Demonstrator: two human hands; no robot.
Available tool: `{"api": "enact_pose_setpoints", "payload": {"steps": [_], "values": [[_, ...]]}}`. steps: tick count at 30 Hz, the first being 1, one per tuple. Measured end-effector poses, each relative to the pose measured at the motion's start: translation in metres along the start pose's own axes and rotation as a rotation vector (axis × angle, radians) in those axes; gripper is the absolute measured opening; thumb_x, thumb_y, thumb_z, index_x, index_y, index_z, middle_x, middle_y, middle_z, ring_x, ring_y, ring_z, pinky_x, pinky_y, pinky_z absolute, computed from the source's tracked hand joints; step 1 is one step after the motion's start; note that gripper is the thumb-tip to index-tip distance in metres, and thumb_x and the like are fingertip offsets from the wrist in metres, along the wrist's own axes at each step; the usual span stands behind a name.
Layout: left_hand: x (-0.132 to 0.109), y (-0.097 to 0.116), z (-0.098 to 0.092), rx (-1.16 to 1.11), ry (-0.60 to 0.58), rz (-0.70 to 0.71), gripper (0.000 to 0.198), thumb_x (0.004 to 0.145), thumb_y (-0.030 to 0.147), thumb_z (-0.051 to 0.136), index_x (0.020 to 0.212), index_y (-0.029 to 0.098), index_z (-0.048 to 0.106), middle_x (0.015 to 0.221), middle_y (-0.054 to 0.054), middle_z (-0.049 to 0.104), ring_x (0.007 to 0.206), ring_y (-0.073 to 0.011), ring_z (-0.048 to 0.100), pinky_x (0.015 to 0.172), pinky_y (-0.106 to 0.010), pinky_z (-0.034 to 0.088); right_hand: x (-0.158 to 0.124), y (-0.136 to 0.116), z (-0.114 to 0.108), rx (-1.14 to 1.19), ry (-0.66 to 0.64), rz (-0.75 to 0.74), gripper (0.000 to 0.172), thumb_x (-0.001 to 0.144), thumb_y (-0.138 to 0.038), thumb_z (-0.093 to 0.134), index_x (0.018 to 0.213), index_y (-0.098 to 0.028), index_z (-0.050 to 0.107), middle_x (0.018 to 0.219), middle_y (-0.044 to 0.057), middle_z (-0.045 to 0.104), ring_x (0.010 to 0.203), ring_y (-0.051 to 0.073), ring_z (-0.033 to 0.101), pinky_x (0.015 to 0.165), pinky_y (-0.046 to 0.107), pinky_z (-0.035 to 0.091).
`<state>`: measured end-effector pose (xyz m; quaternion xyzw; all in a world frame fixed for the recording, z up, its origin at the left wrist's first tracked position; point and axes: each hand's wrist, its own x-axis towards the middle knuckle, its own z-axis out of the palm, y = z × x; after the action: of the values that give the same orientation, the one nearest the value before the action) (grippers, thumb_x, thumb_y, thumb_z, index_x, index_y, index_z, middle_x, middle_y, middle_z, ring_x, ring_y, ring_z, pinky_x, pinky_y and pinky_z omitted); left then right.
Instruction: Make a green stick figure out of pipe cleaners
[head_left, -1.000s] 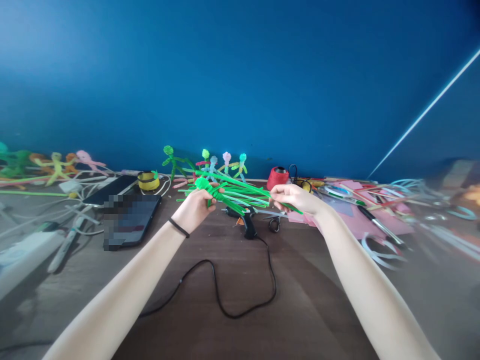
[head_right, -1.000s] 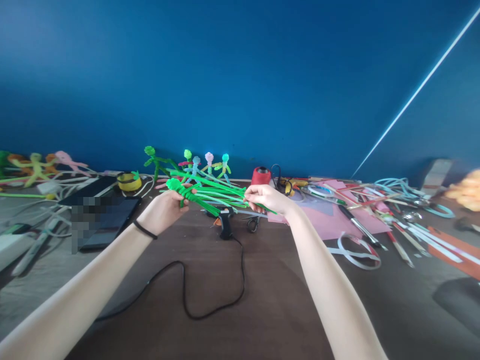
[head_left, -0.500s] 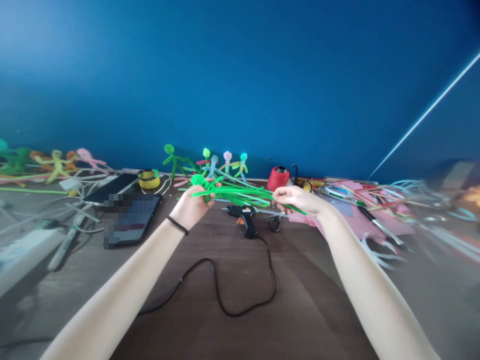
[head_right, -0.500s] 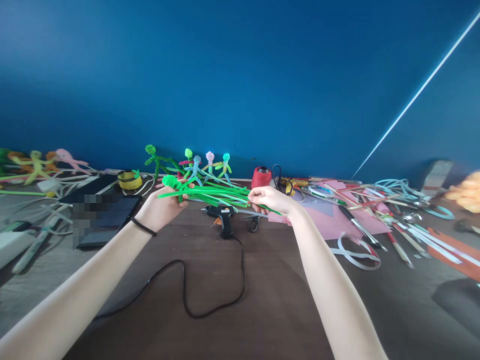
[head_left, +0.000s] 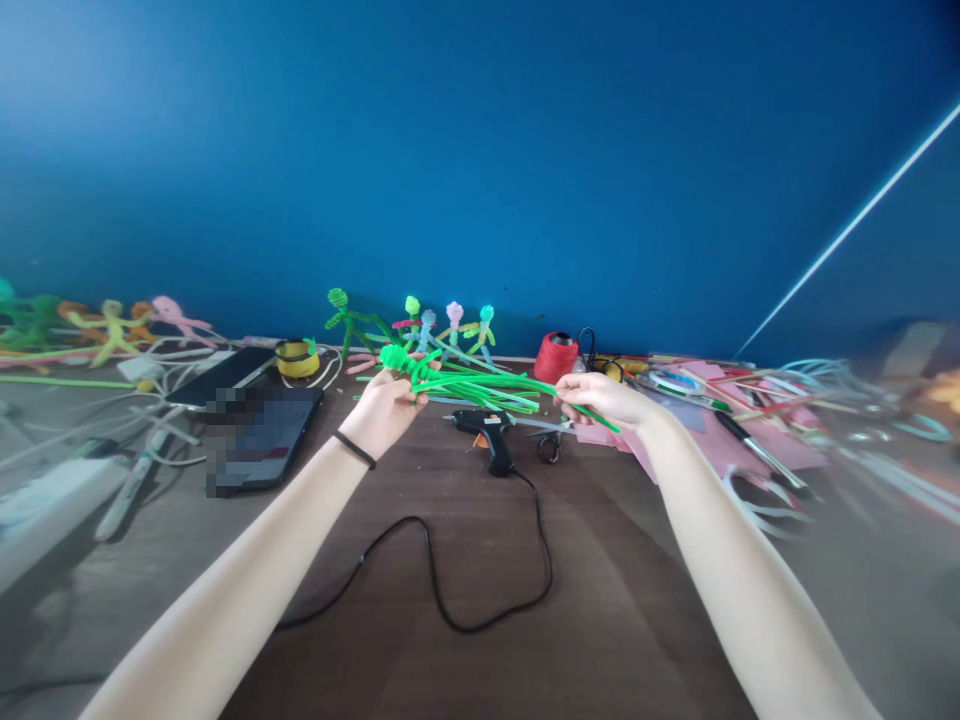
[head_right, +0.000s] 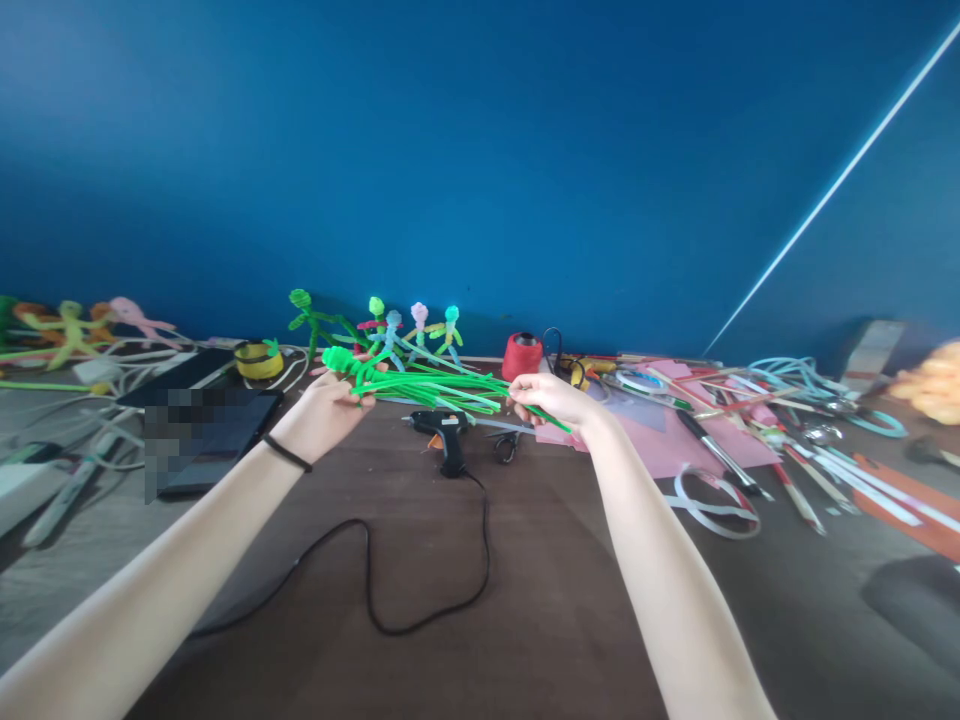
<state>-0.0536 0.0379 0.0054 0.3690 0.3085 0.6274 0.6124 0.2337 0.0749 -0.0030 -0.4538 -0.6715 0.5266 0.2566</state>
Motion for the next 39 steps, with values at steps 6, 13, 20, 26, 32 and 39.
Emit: {"api": "enact_pose_setpoints", "payload": {"steps": [6,13,20,26,32,39], "values": [[-0.004,0.004,0.002,0.010,-0.072,-0.021,0.035,0.055,-0.006,0.046,0.081,0.016,0.056,0.082,-0.003,0.062,0.060,-0.0076,0.052,0.056,-0.021,0.041,0.001,0.002,-0.001,-0.099,-0.041,0.040,0.016,0.070,-0.030,0.053,0.072,-0.014,0.051,0.052,0.000,0.053,0.043,0.007,0.044,0.041,0.021,0.029],[-0.008,0.003,0.009,0.090,-0.051,-0.030,0.019,0.059,0.006,0.063,0.075,0.015,0.057,0.067,0.000,0.059,0.059,-0.0085,0.054,0.053,-0.020,0.041,0.001,0.002,-0.006,-0.249,-0.086,0.077,0.017,0.069,-0.031,0.055,0.069,-0.014,0.055,0.053,0.002,0.059,0.041,0.008,0.047,0.039,0.021,0.030],[-0.010,0.002,0.009,0.229,-0.083,0.008,0.014,0.063,0.014,0.064,0.075,0.012,0.059,0.072,-0.003,0.061,0.051,-0.0065,0.049,0.049,-0.021,0.039,-0.004,-0.008,-0.001,-0.196,-0.239,0.142,0.022,0.072,-0.029,0.054,0.087,-0.015,0.057,0.064,0.003,0.063,0.049,0.010,0.053,0.044,0.021,0.036],[-0.020,0.001,0.023,0.253,-0.201,-0.037,0.018,0.065,0.016,0.063,0.082,0.015,0.058,0.073,-0.002,0.061,0.059,-0.0091,0.052,0.053,-0.022,0.040,-0.020,-0.045,0.030,-0.061,-0.370,0.012,0.029,0.079,-0.040,0.046,0.095,-0.016,0.050,0.075,0.005,0.063,0.048,0.009,0.054,0.038,0.019,0.032],[-0.030,0.000,0.035,0.295,-0.233,-0.067,0.013,0.063,0.017,0.064,0.075,0.015,0.058,0.064,0.001,0.057,0.053,-0.0083,0.051,0.052,-0.022,0.038,-0.019,-0.055,0.065,-0.060,-0.313,-0.149,0.036,0.073,-0.049,0.052,0.088,-0.017,0.045,0.054,-0.004,0.052,0.035,0.006,0.044,0.032,0.017,0.031],[-0.033,-0.001,0.038,0.305,-0.238,-0.077,0.011,0.062,0.015,0.065,0.072,0.014,0.060,0.060,0.002,0.054,0.051,-0.0068,0.047,0.049,-0.021,0.035,-0.015,-0.053,0.088,0.033,-0.135,-0.250,0.037,0.069,-0.046,0.059,0.090,-0.020,0.042,0.072,-0.001,0.055,0.040,0.005,0.043,0.033,0.018,0.032]]}}
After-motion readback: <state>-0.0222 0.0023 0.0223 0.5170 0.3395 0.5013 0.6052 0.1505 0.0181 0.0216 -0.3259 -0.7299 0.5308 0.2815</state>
